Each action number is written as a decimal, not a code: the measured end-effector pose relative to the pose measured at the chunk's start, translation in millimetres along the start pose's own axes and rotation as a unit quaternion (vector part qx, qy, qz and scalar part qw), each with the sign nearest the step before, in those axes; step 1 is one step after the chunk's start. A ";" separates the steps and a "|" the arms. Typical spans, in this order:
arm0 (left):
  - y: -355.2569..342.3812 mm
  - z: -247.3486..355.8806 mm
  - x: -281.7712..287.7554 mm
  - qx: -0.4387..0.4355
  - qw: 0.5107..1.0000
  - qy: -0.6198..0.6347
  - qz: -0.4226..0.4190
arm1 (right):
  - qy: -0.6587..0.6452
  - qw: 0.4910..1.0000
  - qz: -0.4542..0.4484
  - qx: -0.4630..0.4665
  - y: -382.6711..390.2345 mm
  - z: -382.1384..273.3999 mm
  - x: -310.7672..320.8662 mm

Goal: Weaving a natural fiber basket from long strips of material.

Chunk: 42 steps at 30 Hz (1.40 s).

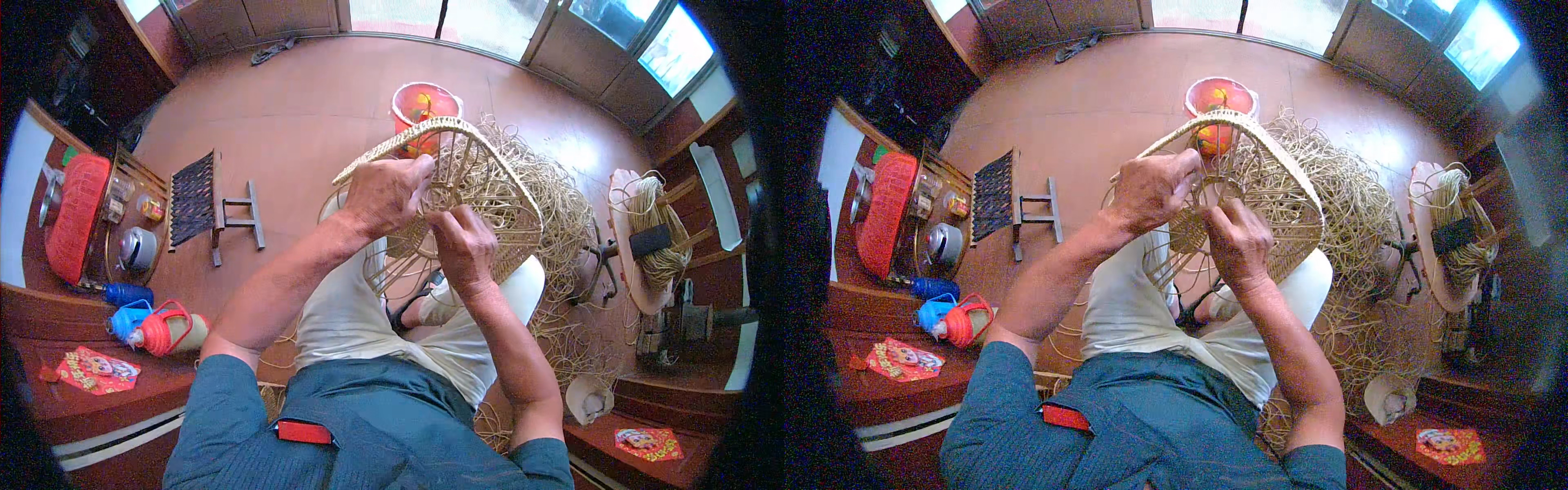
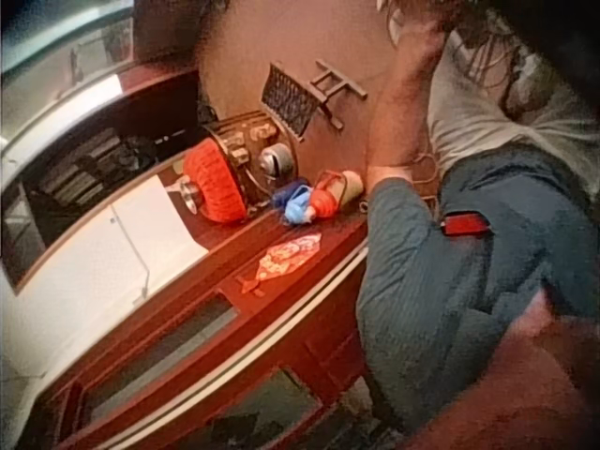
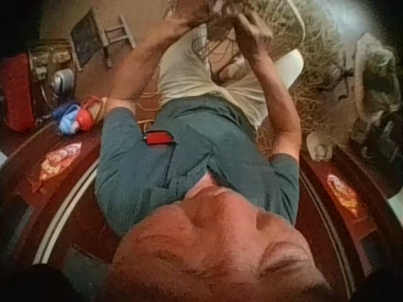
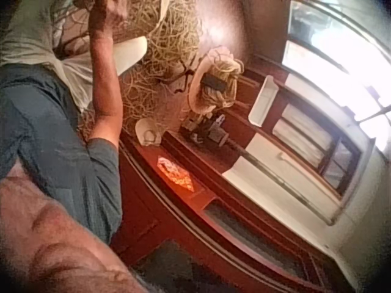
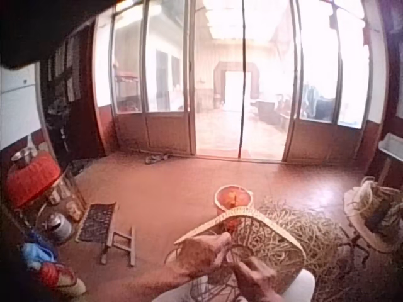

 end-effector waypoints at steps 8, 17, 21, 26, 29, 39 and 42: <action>-24.7 -7.3 22.1 -0.142 0.988 -0.054 0.026 | 0.003 0.999 0.005 0.054 5.7 4.3 3.9; -60.5 -19.8 31.9 -0.186 0.972 -0.121 0.080 | 0.001 0.999 0.001 0.051 12.0 6.2 3.6; -70.8 -26.0 24.2 -0.194 0.971 -0.101 0.097 | -0.016 0.999 -0.006 0.047 11.0 3.9 5.7; -75.7 -26.9 19.3 -0.172 0.978 -0.020 0.119 | -0.027 0.998 -0.002 0.051 7.9 1.9 7.9; -83.1 -22.1 27.8 -0.144 0.987 -0.018 0.067 | -0.030 0.998 -0.008 0.047 7.0 1.2 9.5; -85.5 -27.3 28.1 -0.117 0.992 0.018 0.043 | -0.112 0.993 -0.025 -0.025 4.6 1.2 30.8; -82.5 -24.1 31.1 -0.118 0.992 0.003 0.042 | -0.134 0.988 0.030 -0.064 0.0 3.8 45.2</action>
Point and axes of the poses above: each hand's wrist, its own y-axis away from the middle knuckle, its own x-axis out of the back of the hand, z = x × y, the point moved 1 cm from there along -y, towards the middle knuckle, and after that the axes turned 9 degrees about -x, right-handed, at the moved point
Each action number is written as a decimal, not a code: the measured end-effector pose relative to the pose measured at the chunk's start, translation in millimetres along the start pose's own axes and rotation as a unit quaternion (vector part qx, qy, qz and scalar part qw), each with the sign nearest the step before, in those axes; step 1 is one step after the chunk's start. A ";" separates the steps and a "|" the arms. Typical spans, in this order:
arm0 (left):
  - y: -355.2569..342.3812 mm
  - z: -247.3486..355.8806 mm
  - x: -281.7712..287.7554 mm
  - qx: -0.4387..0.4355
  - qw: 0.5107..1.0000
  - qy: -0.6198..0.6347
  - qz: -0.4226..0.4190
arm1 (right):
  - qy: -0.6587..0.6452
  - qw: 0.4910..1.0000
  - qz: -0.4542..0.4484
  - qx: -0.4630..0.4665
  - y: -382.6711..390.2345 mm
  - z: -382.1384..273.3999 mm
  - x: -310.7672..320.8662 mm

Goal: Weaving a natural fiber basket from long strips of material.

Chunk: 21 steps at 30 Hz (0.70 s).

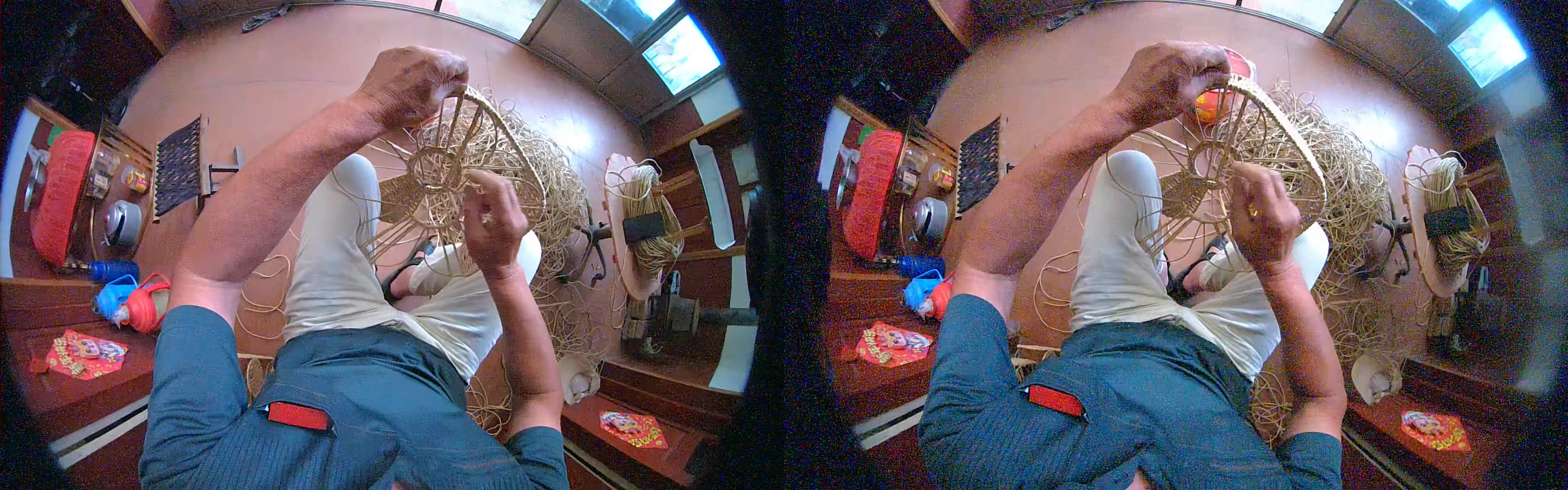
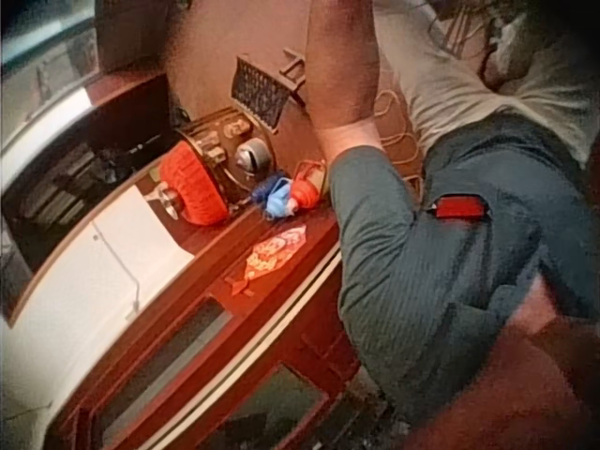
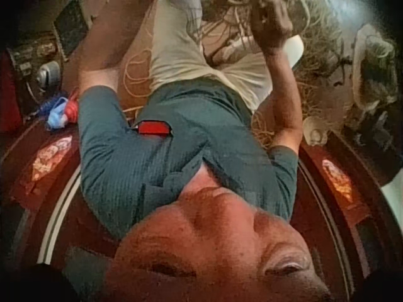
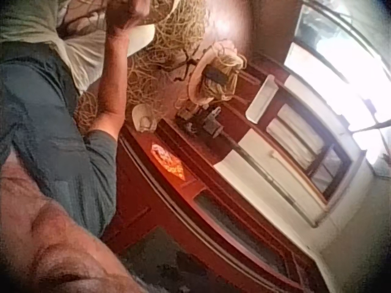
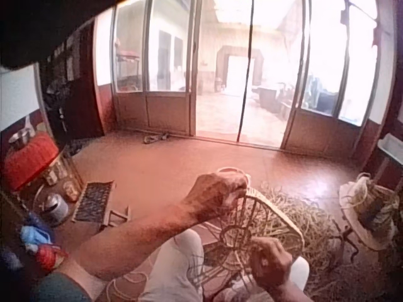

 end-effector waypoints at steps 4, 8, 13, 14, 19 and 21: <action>0.1 2.6 1.4 0.001 1.000 -0.020 -0.001 | -0.001 0.996 0.080 0.030 -19.5 -1.8 12.4; 1.7 2.1 1.5 -0.009 1.000 -0.012 0.008 | 0.026 0.995 0.092 0.024 -40.6 -1.2 18.6; -0.5 4.8 5.6 -0.009 0.999 -0.032 -0.011 | 0.043 0.989 0.128 0.059 -69.2 -6.6 23.4; -0.5 5.5 6.3 -0.009 0.999 -0.031 -0.012 | 0.049 0.990 0.123 0.043 -73.9 -6.0 26.2; 0.4 8.9 7.2 -0.028 0.999 -0.018 0.014 | -0.015 0.993 0.115 0.012 -91.7 -6.1 30.6; 1.5 12.7 9.4 -0.028 0.999 -0.017 0.012 | -0.025 0.995 0.098 0.023 -94.9 -13.5 31.6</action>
Point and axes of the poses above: each hand's wrist, its own y-axis away from the middle knuckle, its own x-axis out of the back of the hand, z = x × y, the point moved 1 cm from there along -y, towards the middle knuckle, and after that the axes turned 9 degrees about -x, right-handed, at the moved point
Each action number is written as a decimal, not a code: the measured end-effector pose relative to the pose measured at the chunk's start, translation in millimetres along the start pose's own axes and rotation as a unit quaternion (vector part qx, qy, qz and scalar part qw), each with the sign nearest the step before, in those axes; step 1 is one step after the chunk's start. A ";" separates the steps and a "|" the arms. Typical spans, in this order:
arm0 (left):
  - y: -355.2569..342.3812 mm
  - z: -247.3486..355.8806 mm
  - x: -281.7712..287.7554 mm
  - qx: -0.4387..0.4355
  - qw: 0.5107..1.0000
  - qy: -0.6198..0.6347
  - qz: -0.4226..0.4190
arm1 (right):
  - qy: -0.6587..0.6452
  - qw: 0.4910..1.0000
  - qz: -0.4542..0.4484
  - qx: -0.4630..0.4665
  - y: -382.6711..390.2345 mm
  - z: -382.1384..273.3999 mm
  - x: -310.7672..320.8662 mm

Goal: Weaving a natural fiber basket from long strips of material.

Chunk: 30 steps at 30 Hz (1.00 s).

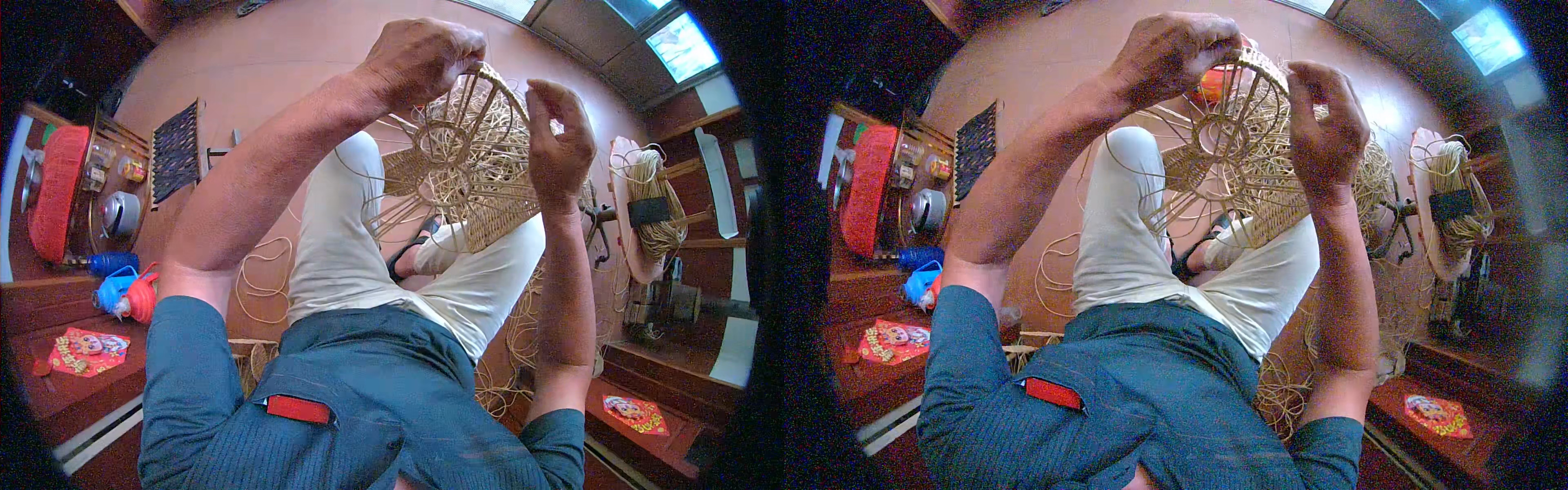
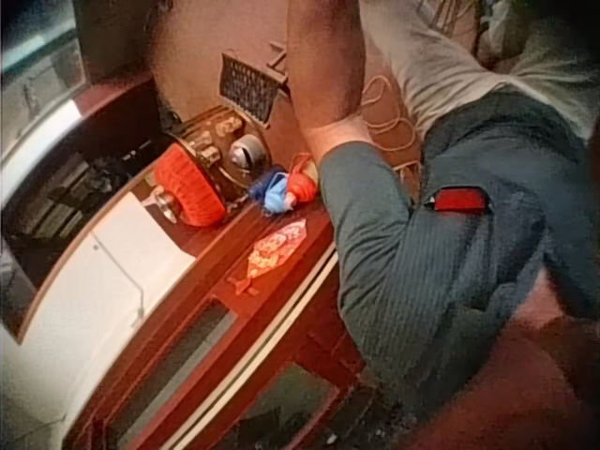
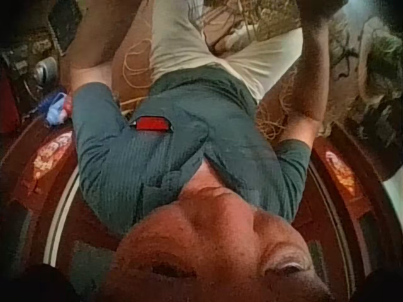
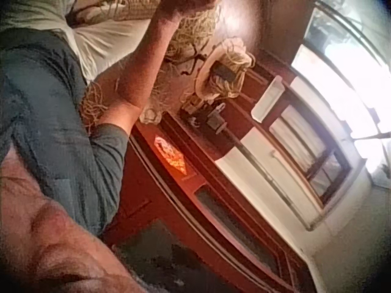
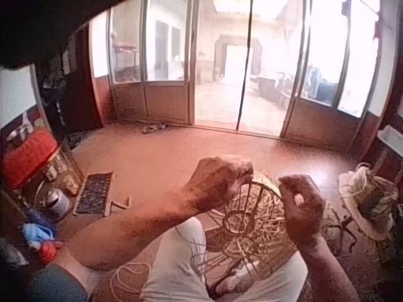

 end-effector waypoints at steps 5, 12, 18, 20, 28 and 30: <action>-1.0 12.4 7.9 -0.010 1.000 -0.010 -0.003 | 0.033 0.999 -0.024 0.001 -3.2 -14.1 -3.7; 1.5 23.6 15.1 -0.026 1.000 -0.001 0.016 | 0.014 0.998 -0.053 -0.001 1.6 -18.9 -5.3; 6.1 29.5 20.6 -0.036 0.999 0.002 0.030 | 0.047 0.998 -0.049 0.015 10.9 -33.3 -7.1; 7.6 34.9 23.5 -0.032 0.999 -0.002 0.021 | 0.047 0.998 -0.045 0.010 12.1 -36.5 -6.4; 24.5 61.8 35.1 -0.013 0.998 0.023 0.052 | 0.020 0.999 -0.040 0.010 27.4 -51.5 1.1; 33.0 70.6 42.0 -0.018 0.998 0.032 0.053 | 0.014 0.999 -0.032 0.013 35.9 -57.6 1.3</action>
Point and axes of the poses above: each hand's wrist, its own y-axis away from the middle knuckle, its own x-axis out of the back of the hand, z = x × y, the point moved 1 cm from there along -y, towards the middle knuckle, and after that the axes turned 9 degrees about -x, right-handed, at the moved point
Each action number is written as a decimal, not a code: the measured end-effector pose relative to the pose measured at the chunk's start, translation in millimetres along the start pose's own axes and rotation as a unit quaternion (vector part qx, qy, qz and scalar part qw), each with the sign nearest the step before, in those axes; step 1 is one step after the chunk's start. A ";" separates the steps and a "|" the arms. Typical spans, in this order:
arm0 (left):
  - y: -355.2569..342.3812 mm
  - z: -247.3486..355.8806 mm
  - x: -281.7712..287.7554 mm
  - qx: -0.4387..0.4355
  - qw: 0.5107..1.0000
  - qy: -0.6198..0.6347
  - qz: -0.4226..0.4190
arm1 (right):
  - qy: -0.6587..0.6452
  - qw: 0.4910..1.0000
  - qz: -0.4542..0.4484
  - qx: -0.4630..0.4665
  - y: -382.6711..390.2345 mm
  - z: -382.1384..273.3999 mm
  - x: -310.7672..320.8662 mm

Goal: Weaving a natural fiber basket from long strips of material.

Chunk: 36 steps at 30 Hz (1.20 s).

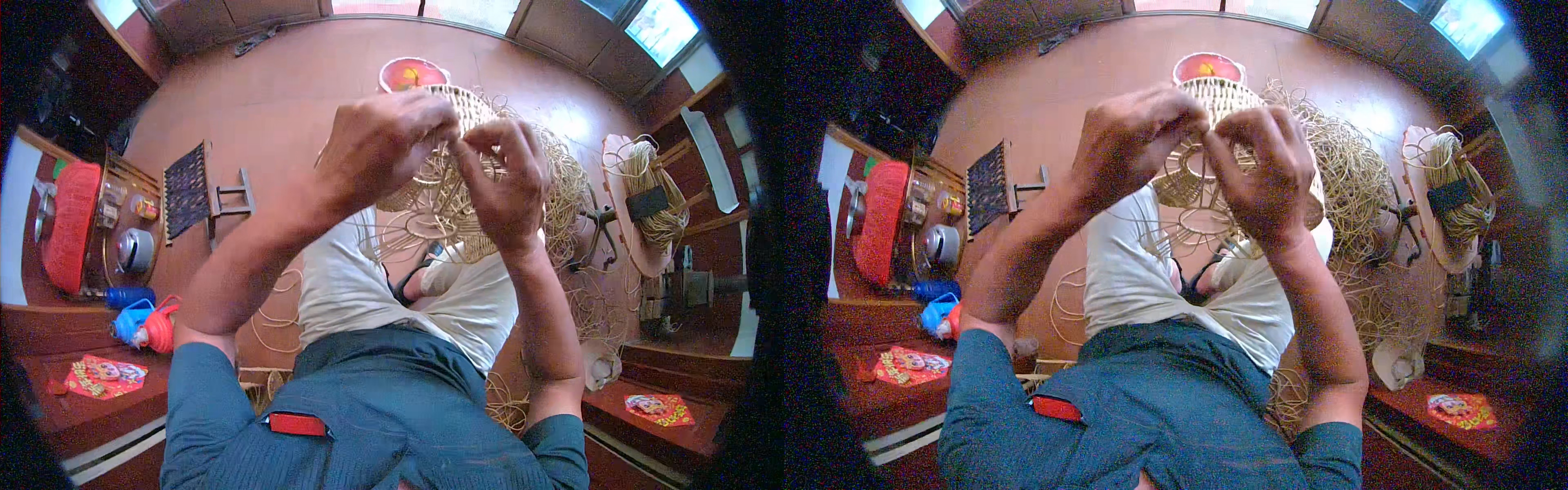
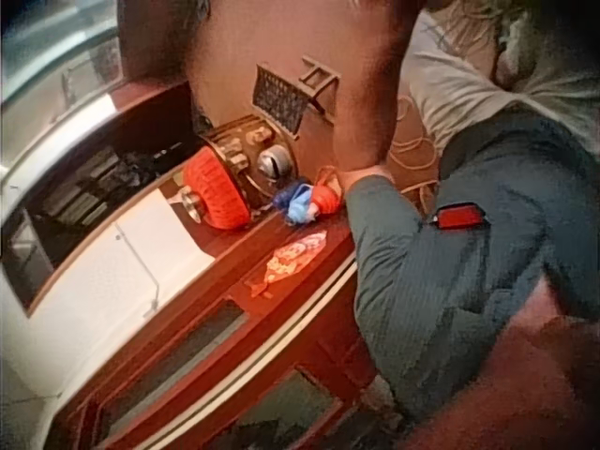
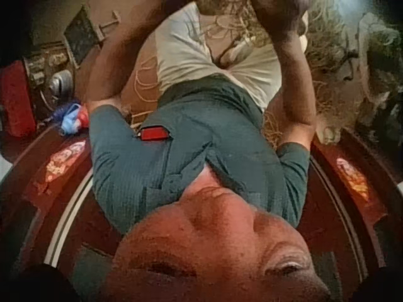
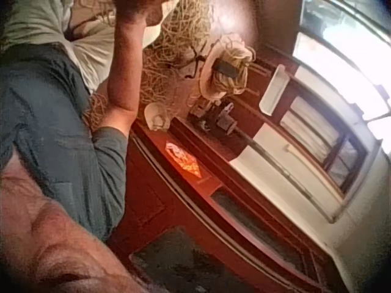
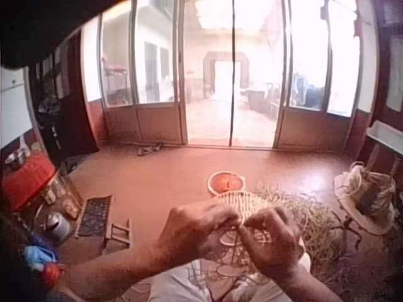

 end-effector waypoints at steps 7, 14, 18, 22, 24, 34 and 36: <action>26.2 21.2 22.6 0.088 0.986 0.144 -0.015 | -0.012 0.997 0.015 0.077 30.0 -13.7 6.7; 16.5 22.8 31.4 0.281 0.890 0.354 -0.052 | -0.022 0.996 -0.001 0.082 41.2 -13.1 12.2; 8.6 13.5 28.5 0.308 0.881 0.349 -0.083 | -0.022 0.998 -0.015 0.054 42.7 -12.6 14.9; 3.1 8.0 21.6 0.296 0.890 0.333 -0.100 | 0.001 0.998 -0.022 0.058 41.0 -14.0 21.9; -0.2 6.5 19.2 0.272 0.905 0.300 -0.132 | -0.003 0.998 -0.028 0.054 41.4 -12.9 24.2; -8.6 7.8 19.3 0.236 0.924 0.269 -0.139 | 0.020 0.996 -0.039 0.079 36.6 -14.3 32.5; -8.7 8.5 18.7 0.226 0.928 0.268 -0.126 | 0.025 0.994 -0.038 0.100 35.5 -14.0 33.2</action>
Point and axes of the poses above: each hand's wrist, its own y-axis away from the middle knuckle, its own x-axis out of the back of the hand, z = x × y, the point moved 1 cm from there along -y, towards the middle knuckle, and after that the axes turned 9 degrees about -x, right-handed, at the moved point
